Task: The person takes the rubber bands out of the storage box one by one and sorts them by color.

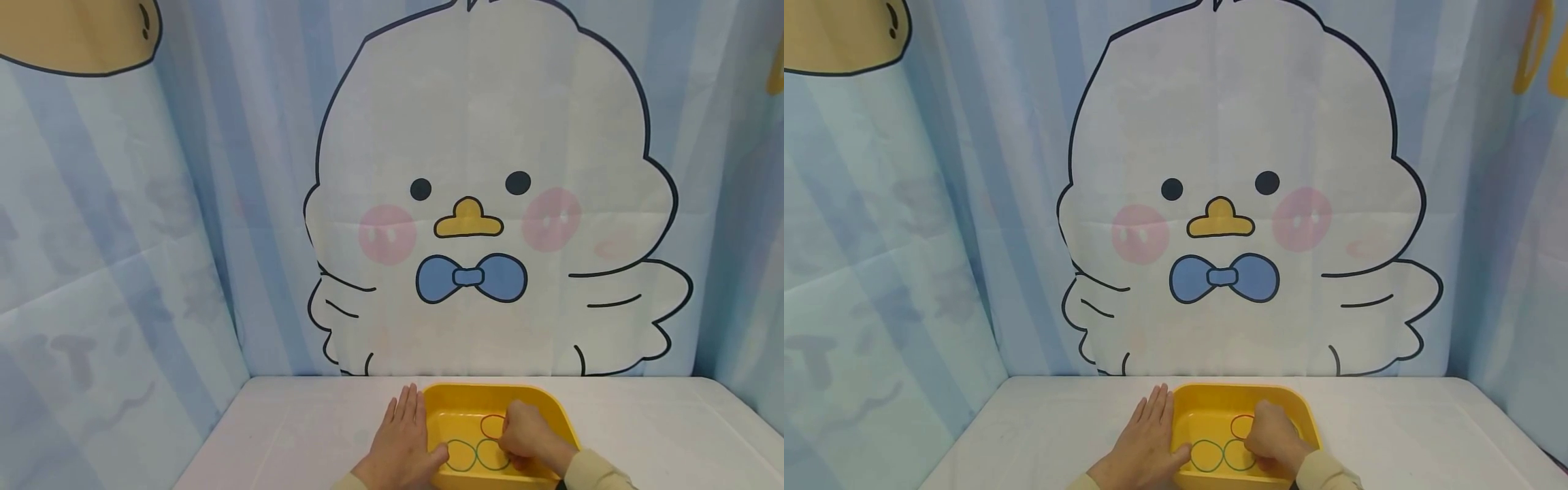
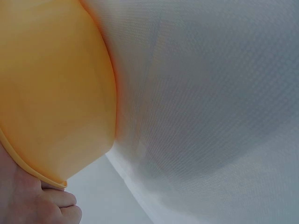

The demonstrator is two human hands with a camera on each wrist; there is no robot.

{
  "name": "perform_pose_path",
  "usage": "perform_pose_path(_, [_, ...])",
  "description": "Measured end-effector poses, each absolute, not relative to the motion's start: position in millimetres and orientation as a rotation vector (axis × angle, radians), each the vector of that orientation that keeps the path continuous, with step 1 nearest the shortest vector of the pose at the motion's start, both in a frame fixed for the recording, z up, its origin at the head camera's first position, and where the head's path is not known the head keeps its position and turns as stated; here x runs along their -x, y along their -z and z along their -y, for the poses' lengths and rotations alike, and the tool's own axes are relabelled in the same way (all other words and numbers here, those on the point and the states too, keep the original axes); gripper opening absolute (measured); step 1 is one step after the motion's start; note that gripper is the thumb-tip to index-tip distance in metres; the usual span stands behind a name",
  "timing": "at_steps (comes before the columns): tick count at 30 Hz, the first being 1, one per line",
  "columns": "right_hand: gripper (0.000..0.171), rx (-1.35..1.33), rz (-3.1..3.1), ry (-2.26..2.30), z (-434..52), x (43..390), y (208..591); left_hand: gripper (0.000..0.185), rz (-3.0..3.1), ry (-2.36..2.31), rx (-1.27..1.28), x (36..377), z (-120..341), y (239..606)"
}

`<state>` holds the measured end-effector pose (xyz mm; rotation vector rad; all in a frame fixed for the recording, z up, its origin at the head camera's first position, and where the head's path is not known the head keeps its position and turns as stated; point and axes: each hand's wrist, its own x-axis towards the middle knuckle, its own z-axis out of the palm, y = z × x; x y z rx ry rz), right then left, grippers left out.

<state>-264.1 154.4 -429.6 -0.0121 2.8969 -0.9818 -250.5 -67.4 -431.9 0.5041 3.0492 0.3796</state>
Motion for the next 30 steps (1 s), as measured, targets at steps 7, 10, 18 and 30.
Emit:
perform_pose_path(7, [0.019,-0.035,-2.791,1.052,-158.0,263.4,427.7,0.087,-3.044,-0.397,-0.512,252.0,67.7,434.0])
perform_pose_path(10, [0.017,-0.038,-2.776,1.076,-158.5,263.1,426.8,0.087,-3.042,-0.401,-0.508,251.8,67.7,434.3])
perform_pose_path(18, [0.014,-0.047,-2.747,1.118,-158.1,261.7,423.1,0.087,-3.041,-0.385,-0.486,252.3,66.9,434.1])
perform_pose_path(30, [0.015,-0.057,-2.719,1.203,-160.4,257.0,423.6,0.087,-3.052,-0.386,-0.5,252.5,67.0,434.2])
